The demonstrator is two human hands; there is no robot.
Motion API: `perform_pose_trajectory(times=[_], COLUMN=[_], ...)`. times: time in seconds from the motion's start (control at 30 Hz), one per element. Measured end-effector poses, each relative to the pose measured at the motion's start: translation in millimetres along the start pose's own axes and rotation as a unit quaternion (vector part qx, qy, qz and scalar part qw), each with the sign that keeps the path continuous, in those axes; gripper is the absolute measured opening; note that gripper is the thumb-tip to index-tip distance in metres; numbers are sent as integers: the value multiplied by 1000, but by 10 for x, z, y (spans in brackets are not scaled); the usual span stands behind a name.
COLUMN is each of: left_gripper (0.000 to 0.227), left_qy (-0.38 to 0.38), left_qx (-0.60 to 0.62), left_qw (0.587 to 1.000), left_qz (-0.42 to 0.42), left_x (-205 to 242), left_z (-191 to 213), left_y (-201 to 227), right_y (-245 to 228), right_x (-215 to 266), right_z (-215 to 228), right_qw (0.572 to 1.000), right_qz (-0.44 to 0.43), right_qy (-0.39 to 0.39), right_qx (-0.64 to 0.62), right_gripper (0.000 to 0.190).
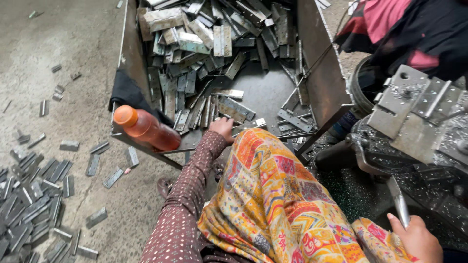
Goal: The person operates a drill press to process metal hinge pieces. They pick up a hinge from a bin, place it under the drill, activate the machine, and then remove the processed piece, repeating this cycle continuously.
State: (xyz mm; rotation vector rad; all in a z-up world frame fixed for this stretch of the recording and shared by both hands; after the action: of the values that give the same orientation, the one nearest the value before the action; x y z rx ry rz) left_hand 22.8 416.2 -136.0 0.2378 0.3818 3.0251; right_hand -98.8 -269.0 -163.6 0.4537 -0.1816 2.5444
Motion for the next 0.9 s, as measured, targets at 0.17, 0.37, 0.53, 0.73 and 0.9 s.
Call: perform_pose_trajectory(times=[0.17,0.37,0.53,0.73,0.9], left_gripper=[60,61,69,76,48], left_qy=[143,255,282,171,132], left_qx=[-28,25,153,-15,-51], left_qw=[989,965,931,957,927], left_qz=[-12,-55,-175,-233,-348], left_x=[122,-69,-432,-658,-373], left_z=[467,1355,1714,1311,740], left_y=[-27,566,2188,4060,4755], right_y=[-165,-393,-376,-436,-525], right_x=[330,520,571,549,594], right_z=[167,354,315,309,414], right_qw=[999,999,997,994,997], right_qz=[-34,-29,-5,44,27], right_qy=[-21,20,73,88,40], right_qx=[0,-4,-26,-54,-58], right_gripper=[60,55,51,50,48])
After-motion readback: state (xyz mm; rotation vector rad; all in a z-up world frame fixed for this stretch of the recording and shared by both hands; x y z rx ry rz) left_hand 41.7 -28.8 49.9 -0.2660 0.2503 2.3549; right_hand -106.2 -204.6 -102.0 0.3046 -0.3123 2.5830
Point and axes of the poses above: each hand's wrist, its own x-axis away from the middle knuckle, its own z-axis out of the back of the hand, y = z × x, the point moved 8 cm from there along -x, towards the middle knuckle, and after that the axes turned 8 degrees about -z, right-handed, at the moved point
